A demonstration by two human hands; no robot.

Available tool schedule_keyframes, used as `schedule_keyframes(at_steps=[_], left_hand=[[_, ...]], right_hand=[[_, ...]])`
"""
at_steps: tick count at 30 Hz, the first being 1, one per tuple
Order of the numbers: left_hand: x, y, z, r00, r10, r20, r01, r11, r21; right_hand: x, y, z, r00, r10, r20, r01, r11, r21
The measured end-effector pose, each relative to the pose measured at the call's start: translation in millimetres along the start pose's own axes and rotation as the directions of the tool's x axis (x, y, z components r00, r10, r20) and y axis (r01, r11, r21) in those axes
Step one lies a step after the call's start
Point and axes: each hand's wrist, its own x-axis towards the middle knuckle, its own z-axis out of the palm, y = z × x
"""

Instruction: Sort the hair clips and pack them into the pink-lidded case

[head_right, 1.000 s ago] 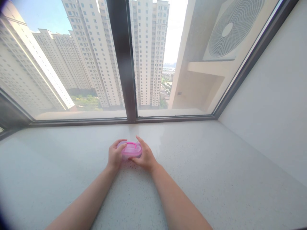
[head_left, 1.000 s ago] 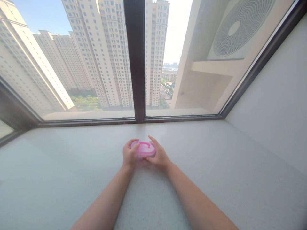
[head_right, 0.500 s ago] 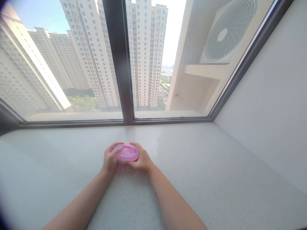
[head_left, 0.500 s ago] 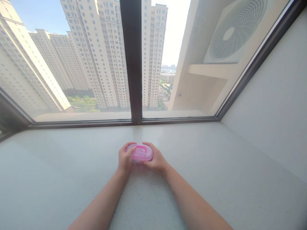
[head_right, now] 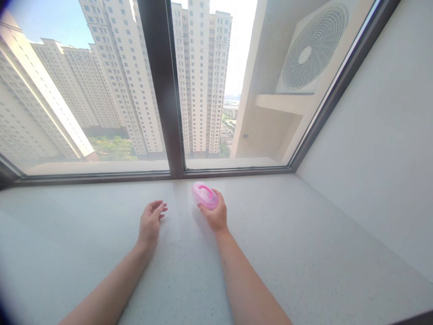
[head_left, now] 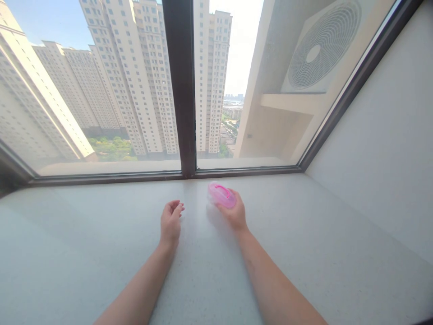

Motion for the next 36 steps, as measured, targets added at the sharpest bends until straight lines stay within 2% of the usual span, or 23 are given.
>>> schedule_keyframes(at_steps=[3, 6, 13, 18, 21, 24, 26, 28, 29, 31, 33, 35, 36], left_hand=[[-2.2, 1.4, 1.0, 0.999, 0.006, 0.052, -0.007, 1.000, 0.020], [-5.5, 3.7, 2.5, 0.993, 0.020, 0.115, -0.024, 0.999, 0.034], [-8.0, 2.6, 3.8, 0.985, 0.037, 0.169, -0.052, 0.995, 0.088], [-6.7, -1.2, 4.5, 0.979, 0.032, 0.202, -0.065, 0.986, 0.155], [-5.1, -3.4, 6.0, 0.979, 0.038, 0.201, -0.079, 0.976, 0.201], [-4.5, -5.0, 7.8, 0.979, 0.053, 0.195, -0.098, 0.968, 0.231], [-5.0, -5.7, 8.8, 0.978, 0.059, 0.200, -0.108, 0.964, 0.241], [-5.7, -5.9, 9.5, 0.975, 0.059, 0.214, -0.113, 0.963, 0.246], [-6.0, -5.8, 9.7, 0.974, 0.058, 0.220, -0.113, 0.962, 0.249], [-6.2, -5.2, 10.1, 0.973, 0.057, 0.225, -0.114, 0.961, 0.251], [-6.0, -4.1, 10.7, 0.973, 0.062, 0.222, -0.118, 0.961, 0.250], [-5.9, -3.0, 11.3, 0.973, 0.069, 0.220, -0.124, 0.961, 0.248], [-6.0, -2.7, 11.6, 0.973, 0.072, 0.221, -0.127, 0.961, 0.247]], right_hand=[[10.4, 11.6, -13.5, 0.965, 0.058, -0.255, -0.088, 0.990, -0.108], [15.8, 19.6, -20.6, 0.919, 0.073, -0.387, -0.147, 0.975, -0.167], [20.8, 31.1, -24.1, 0.887, 0.119, -0.447, -0.218, 0.959, -0.179], [20.6, 27.4, -27.4, 0.895, 0.135, -0.425, -0.253, 0.938, -0.235], [16.6, 11.1, -30.6, 0.879, 0.026, -0.476, -0.225, 0.903, -0.366], [10.1, -9.0, -33.1, 0.827, -0.241, -0.508, -0.029, 0.884, -0.466], [4.2, -19.1, -30.9, 0.822, -0.384, -0.420, 0.182, 0.876, -0.446], [-4.0, -24.5, -23.3, 0.873, -0.434, -0.225, 0.351, 0.877, -0.328], [-8.9, -25.7, -17.3, 0.902, -0.416, -0.117, 0.376, 0.888, -0.265], [-19.7, -25.7, -2.5, 0.942, -0.333, 0.053, 0.336, 0.922, -0.191], [-29.4, -24.1, 12.9, 0.936, -0.246, 0.252, 0.288, 0.946, -0.147], [-36.1, -21.9, 25.0, 0.889, -0.159, 0.429, 0.230, 0.966, -0.120], [-38.0, -20.7, 29.3, 0.834, -0.120, 0.538, 0.213, 0.970, -0.115]])
